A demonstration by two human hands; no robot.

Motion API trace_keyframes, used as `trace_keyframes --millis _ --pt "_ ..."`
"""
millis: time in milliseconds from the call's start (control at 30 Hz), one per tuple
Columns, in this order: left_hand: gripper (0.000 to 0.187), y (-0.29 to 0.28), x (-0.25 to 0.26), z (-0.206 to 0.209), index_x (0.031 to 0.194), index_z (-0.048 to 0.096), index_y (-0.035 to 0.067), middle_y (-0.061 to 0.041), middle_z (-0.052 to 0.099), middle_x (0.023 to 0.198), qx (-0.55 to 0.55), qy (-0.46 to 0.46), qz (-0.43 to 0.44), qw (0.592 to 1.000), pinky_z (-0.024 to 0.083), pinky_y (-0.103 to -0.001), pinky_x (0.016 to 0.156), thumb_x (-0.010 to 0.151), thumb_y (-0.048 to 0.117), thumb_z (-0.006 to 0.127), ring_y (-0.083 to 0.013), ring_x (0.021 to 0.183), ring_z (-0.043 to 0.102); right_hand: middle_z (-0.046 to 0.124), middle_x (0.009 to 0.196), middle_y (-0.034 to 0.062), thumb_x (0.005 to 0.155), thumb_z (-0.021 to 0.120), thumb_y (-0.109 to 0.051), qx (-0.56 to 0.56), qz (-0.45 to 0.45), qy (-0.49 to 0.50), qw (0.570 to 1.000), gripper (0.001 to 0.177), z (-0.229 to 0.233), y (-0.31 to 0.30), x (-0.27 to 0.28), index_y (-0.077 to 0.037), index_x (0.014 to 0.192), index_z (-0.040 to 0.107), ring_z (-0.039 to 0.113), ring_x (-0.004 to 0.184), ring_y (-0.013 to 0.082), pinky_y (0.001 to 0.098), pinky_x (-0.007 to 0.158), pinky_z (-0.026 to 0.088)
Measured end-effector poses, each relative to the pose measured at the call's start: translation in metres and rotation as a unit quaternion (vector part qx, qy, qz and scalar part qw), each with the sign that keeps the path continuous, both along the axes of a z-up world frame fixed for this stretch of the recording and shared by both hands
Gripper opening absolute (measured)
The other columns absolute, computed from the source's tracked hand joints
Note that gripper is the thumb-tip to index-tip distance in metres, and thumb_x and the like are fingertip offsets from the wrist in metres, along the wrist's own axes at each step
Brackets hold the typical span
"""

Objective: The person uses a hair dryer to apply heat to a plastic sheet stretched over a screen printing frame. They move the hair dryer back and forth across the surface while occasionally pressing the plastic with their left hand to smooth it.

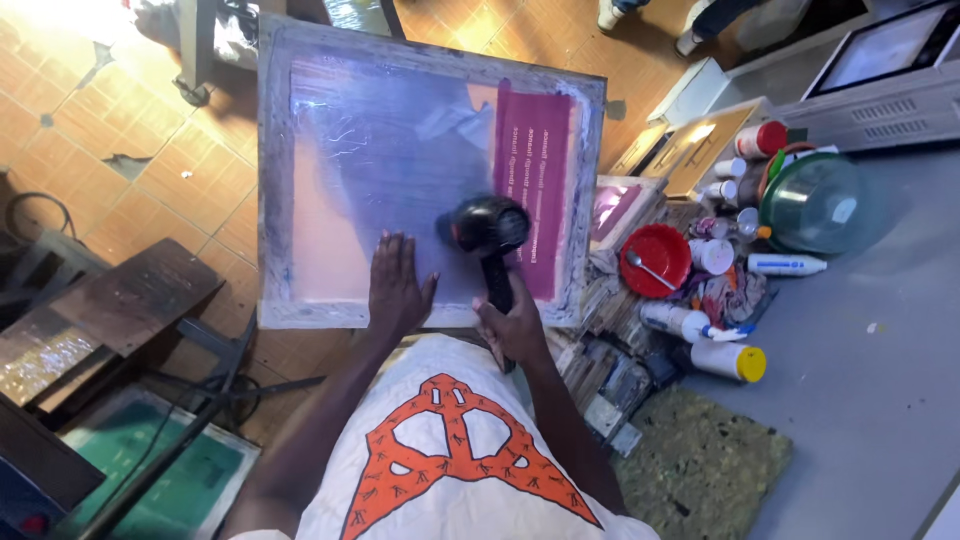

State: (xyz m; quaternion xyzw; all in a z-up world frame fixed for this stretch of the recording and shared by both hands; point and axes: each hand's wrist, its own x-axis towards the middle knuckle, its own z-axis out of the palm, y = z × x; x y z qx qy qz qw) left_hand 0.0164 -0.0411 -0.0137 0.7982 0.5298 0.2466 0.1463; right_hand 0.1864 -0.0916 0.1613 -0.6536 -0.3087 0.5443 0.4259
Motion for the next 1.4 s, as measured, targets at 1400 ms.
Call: trace_keyframes --millis 1400 --pt "0.093 -0.014 0.109 -0.006 0.152 0.04 -0.004 -0.029 0.039 0.156 -0.053 -0.046 -0.224 0.972 0.023 -0.057 0.123 0.088 0.058 0.069 -0.0482 0.15 0.032 0.055 0.048 0.0162 0.091 0.076 -0.022 -0.108 -0.254 -0.054 0.96 0.024 -0.055 -0.153 0.094 -0.007 0.103 0.062 0.054 0.038 0.0235 0.0299 0.037 0.047"
